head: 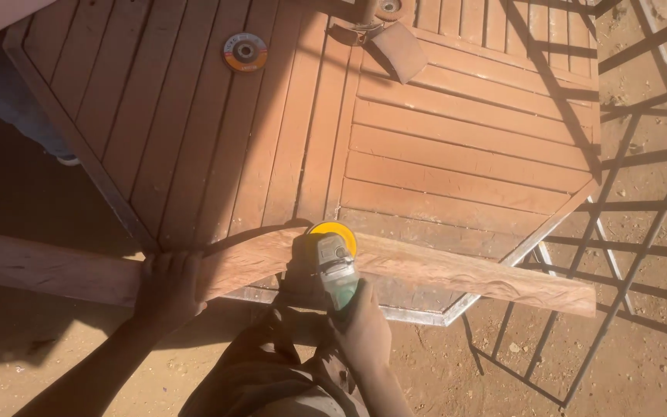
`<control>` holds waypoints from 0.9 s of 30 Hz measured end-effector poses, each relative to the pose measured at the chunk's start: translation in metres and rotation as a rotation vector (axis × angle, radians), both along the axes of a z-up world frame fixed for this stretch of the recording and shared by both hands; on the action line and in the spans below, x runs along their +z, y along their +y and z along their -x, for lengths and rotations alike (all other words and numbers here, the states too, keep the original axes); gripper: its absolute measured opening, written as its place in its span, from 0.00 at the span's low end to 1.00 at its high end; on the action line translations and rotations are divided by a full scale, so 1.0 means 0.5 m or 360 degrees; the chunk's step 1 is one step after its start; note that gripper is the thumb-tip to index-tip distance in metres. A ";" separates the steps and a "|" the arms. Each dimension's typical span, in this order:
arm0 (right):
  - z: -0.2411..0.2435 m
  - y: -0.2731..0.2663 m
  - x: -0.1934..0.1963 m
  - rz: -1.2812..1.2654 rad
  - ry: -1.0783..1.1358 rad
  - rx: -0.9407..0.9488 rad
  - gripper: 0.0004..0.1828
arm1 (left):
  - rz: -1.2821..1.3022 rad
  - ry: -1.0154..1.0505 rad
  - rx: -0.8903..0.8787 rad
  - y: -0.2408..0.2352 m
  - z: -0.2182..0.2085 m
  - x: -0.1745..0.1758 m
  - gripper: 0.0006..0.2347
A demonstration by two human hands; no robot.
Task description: Sanding the edges of wooden planks using an angle grinder with a sanding attachment
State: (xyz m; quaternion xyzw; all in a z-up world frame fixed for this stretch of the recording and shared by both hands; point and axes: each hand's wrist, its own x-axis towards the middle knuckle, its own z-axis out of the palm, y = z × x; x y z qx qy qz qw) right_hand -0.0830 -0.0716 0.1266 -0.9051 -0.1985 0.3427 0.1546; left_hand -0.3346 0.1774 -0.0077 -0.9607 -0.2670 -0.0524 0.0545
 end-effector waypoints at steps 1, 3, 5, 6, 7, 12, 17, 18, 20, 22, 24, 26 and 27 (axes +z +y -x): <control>0.009 0.023 0.000 0.0002 -0.0001 -0.0006 0.25 | 0.0002 -0.0001 -0.0006 0.011 0.003 -0.004 0.44; 0.035 0.038 0.011 0.0074 -0.0071 0.0304 0.30 | 0.0043 0.0029 0.0042 0.007 0.004 -0.012 0.33; 0.027 0.032 0.054 0.0157 -0.0036 0.0102 0.26 | 0.0045 0.0029 0.0040 0.000 0.009 -0.017 0.33; 0.018 0.033 0.081 0.0232 0.0005 -0.0095 0.22 | 0.0042 0.0037 0.0044 0.000 0.007 -0.015 0.33; -0.004 0.007 0.072 0.0230 -0.0008 -0.0093 0.22 | 0.0040 0.0024 0.0047 0.006 0.007 -0.017 0.33; -0.133 -0.143 0.073 0.0272 -0.0303 -0.0871 0.30 | 0.0116 0.0253 0.0128 0.008 0.002 -0.046 0.39; -0.175 -0.212 0.032 0.0376 -0.0406 -0.1045 0.35 | 0.0031 0.0173 0.0102 -0.001 -0.005 -0.040 0.35; -0.162 -0.193 0.034 0.0336 -0.0358 -0.1044 0.33 | 0.0101 0.0186 0.0122 0.000 -0.002 -0.039 0.32; -0.099 -0.121 0.047 0.0248 -0.0300 -0.0930 0.31 | 0.0079 0.0184 0.0117 -0.003 -0.007 -0.028 0.31; -0.042 -0.055 0.056 0.0166 -0.0238 -0.0823 0.29 | 0.0061 0.0187 0.0104 -0.008 -0.013 -0.019 0.30; 0.009 0.006 0.067 0.0157 -0.0089 -0.0522 0.29 | -0.0006 0.0171 0.0090 -0.017 -0.018 -0.008 0.30; 0.025 0.021 0.046 0.0110 -0.0068 -0.0234 0.29 | 0.0000 0.0172 0.0104 -0.027 -0.011 -0.007 0.29; 0.028 0.027 0.035 0.0061 -0.0064 0.0049 0.28 | 0.0010 0.0161 0.0115 -0.031 -0.017 -0.010 0.27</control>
